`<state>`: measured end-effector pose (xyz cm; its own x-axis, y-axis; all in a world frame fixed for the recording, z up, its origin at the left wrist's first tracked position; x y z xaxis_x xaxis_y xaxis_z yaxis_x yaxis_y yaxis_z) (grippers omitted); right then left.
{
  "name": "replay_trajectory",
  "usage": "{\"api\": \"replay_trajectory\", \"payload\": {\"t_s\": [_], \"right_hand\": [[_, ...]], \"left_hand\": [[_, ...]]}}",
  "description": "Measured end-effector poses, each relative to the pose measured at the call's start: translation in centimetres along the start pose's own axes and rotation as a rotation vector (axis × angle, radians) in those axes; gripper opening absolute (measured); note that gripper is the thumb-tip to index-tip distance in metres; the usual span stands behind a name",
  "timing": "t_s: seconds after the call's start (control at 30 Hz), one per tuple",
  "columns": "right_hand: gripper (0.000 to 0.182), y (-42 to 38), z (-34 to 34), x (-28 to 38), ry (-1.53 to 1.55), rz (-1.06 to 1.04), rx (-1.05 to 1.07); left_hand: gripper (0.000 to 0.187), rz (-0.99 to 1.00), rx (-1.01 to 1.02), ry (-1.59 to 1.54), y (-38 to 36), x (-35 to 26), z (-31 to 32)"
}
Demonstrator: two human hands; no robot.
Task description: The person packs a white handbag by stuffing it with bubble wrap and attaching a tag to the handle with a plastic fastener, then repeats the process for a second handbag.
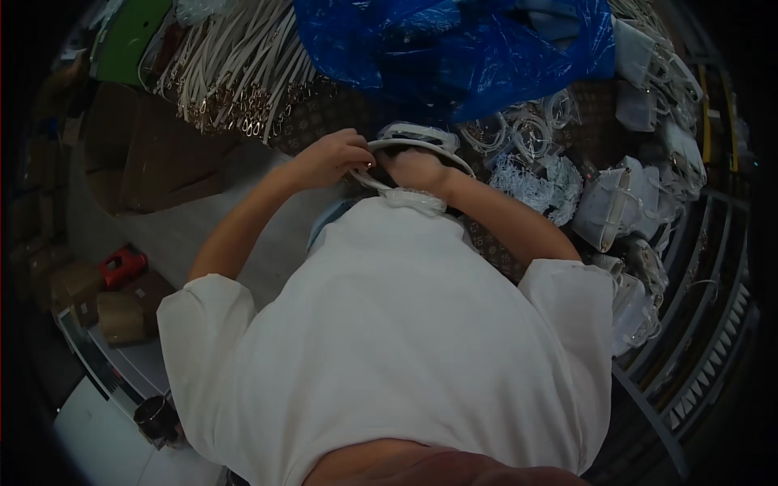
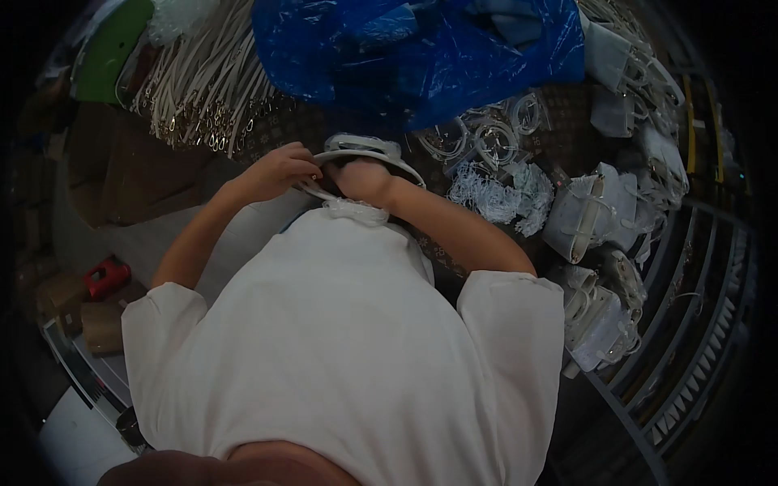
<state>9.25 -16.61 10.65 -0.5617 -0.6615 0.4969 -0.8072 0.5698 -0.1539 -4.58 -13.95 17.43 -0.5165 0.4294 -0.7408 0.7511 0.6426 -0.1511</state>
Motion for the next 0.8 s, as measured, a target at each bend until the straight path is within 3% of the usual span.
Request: {"api": "replay_trajectory", "payload": {"t_s": [0.03, 0.1, 0.2, 0.4, 0.5, 0.57, 0.6, 0.8], "right_hand": [[0.032, 0.6, 0.6, 0.0, -0.064, -0.023, 0.078], [0.031, 1.6, 0.7, -0.3, 0.002, -0.014, 0.080], [0.028, 1.4, -1.6, 0.0, 0.082, 0.005, 0.106], [0.028, 1.2, -1.8, 0.2, 0.008, -0.035, 0.093], [0.031, -0.4, -2.1, 0.2, 0.235, 0.070, 0.217], [0.033, -1.3, -2.2, 0.3, 0.878, 0.011, -0.191], [0.036, -1.3, -2.2, 0.6, 1.133, 0.097, -0.230], [0.033, -1.7, -1.7, 1.2, 1.182, 0.133, -0.373]], "left_hand": [[0.012, 0.004, 0.009, 0.003, 0.0, 0.4, 0.5], [0.015, -0.145, -0.078, -0.505, 0.1, 1.9, 1.1], [0.013, -0.223, -0.122, -0.688, -0.1, 2.4, 2.1], [0.012, -0.154, -0.228, -0.720, -0.6, 2.7, 2.4], [0.013, -0.184, -0.262, -0.667, -1.4, 2.4, 2.6], [0.013, -0.172, -0.271, -0.649, -1.7, 2.0, 2.6], [0.014, -0.150, -0.280, -0.625, -1.6, 1.7, 2.5], [0.019, -0.070, -0.314, -0.386, -1.9, 0.4, 1.9]]}}
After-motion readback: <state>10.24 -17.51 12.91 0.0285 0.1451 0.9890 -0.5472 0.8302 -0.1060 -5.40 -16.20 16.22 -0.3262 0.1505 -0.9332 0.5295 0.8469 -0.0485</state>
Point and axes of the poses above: each hand's wrist, its own y-axis towards the middle knuckle, its own z-axis out of the palm, x = y × z, the point moved 4 cm from there along y, towards the middle knuckle, and after that the axes turned 14 degrees about -z, right-handed, at the moved point
